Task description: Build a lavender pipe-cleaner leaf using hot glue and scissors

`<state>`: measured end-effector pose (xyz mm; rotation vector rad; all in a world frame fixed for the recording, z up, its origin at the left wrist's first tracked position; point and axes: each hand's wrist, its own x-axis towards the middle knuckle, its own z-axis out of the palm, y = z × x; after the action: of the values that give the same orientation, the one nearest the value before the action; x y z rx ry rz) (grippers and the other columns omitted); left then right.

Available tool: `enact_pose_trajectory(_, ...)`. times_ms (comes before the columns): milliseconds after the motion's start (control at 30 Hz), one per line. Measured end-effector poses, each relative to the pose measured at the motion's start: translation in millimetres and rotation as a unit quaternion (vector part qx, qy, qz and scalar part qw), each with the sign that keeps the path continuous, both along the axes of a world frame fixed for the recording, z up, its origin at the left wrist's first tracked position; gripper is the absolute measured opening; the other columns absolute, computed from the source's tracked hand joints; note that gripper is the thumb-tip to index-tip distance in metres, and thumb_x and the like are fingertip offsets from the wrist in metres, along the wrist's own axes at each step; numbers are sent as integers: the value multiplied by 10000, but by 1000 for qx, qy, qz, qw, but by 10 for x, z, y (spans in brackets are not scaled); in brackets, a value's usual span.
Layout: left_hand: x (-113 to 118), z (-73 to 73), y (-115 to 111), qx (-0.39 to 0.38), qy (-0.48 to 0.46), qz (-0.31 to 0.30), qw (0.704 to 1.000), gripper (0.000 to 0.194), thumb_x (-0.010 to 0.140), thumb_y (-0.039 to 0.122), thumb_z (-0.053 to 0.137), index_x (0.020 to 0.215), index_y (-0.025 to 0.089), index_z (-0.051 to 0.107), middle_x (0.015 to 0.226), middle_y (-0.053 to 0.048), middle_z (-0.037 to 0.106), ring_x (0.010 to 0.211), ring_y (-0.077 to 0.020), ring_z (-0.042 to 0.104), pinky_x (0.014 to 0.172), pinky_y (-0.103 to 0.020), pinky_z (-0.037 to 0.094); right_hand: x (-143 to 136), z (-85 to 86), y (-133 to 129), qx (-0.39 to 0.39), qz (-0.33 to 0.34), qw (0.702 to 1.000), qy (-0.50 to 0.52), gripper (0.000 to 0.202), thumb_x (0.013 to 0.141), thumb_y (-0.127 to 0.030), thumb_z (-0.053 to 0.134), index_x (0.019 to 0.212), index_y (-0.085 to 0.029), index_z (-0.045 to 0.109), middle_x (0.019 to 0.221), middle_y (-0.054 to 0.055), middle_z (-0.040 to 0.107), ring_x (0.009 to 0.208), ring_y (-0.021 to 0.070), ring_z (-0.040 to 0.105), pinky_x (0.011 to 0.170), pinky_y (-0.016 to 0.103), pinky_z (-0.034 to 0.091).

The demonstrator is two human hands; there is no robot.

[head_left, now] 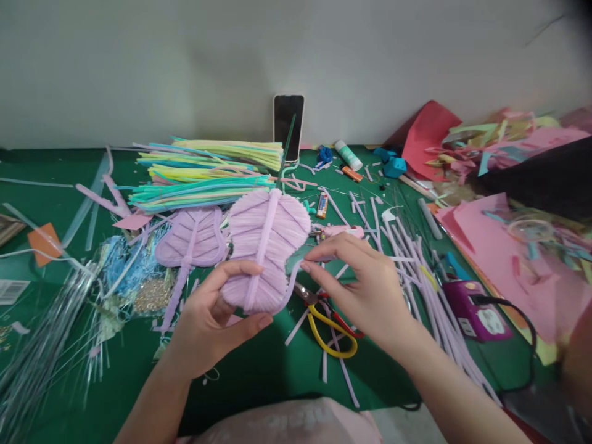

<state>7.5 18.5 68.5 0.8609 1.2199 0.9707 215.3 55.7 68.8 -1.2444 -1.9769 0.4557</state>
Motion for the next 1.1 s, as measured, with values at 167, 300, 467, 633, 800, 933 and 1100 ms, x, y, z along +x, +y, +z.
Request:
enact_pose_trajectory(167, 2, 2, 2, 9, 13, -3, 1000, 466, 624, 177, 851, 1018, 207, 604, 918, 3, 665, 669, -84, 615, 528, -137, 483, -19, 3, -2, 5, -5, 1000, 9, 65, 863, -173, 672, 864, -230, 641, 853, 17, 724, 852, 193, 668, 829, 371, 511)
enact_pose_trajectory(300, -2, -10, 0, 16, 11, -3, 1000, 465, 618, 180, 856, 1012, 213, 612, 877, 7, 657, 669, -98, 612, 533, -152, 489, -34, 8, -6, 5, -7, 1000, 18, 69, 862, -174, 672, 865, -237, 644, 857, 14, 729, 851, 196, 674, 842, 383, 516)
enact_pose_trajectory(467, -14, -18, -7, 29, 20, -15, 999, 449, 638, 192, 844, 1015, 230, 604, 897, 9, 665, 689, -117, 635, 511, -165, 489, -54, 11, -9, 12, -11, 1000, 24, 67, 863, -176, 668, 876, -240, 654, 860, 11, 736, 858, 195, 684, 862, 389, 521)
enact_pose_trajectory(633, -4, -15, -23, 33, 21, -19, 999, 444, 637, 221, 852, 1006, 242, 608, 948, 2, 661, 729, -130, 643, 478, -160, 474, -68, 15, -14, 15, -7, 1000, 25, 56, 874, -186, 659, 888, -241, 656, 877, 13, 743, 877, 199, 687, 881, 398, 516)
enact_pose_trajectory(800, 12, -8, -30, 50, 36, -15, 998, 424, 655, 224, 837, 1010, 246, 607, 941, 6, 663, 766, -143, 652, 476, -159, 463, -82, 25, -25, 9, -23, 1000, 14, 47, 872, -204, 671, 898, -229, 640, 858, 19, 734, 860, 206, 690, 809, 377, 517)
enact_pose_trajectory(933, 10, -17, -23, 61, 43, -11, 997, 409, 642, 208, 840, 994, 234, 632, 957, -18, 674, 824, -186, 670, 504, -191, 486, -87, 26, -27, 9, -31, 999, 12, 41, 873, -221, 669, 897, -230, 637, 846, 16, 730, 851, 207, 690, 801, 373, 517)
enact_pose_trajectory(1100, 3, -30, -17, 58, 38, -14, 997, 402, 642, 217, 844, 985, 246, 638, 962, -17, 676, 860, -206, 671, 589, -236, 531, -90, 31, -22, 19, -29, 999, 6, 33, 877, -222, 662, 888, -237, 634, 846, 17, 731, 850, 208, 691, 816, 375, 516)
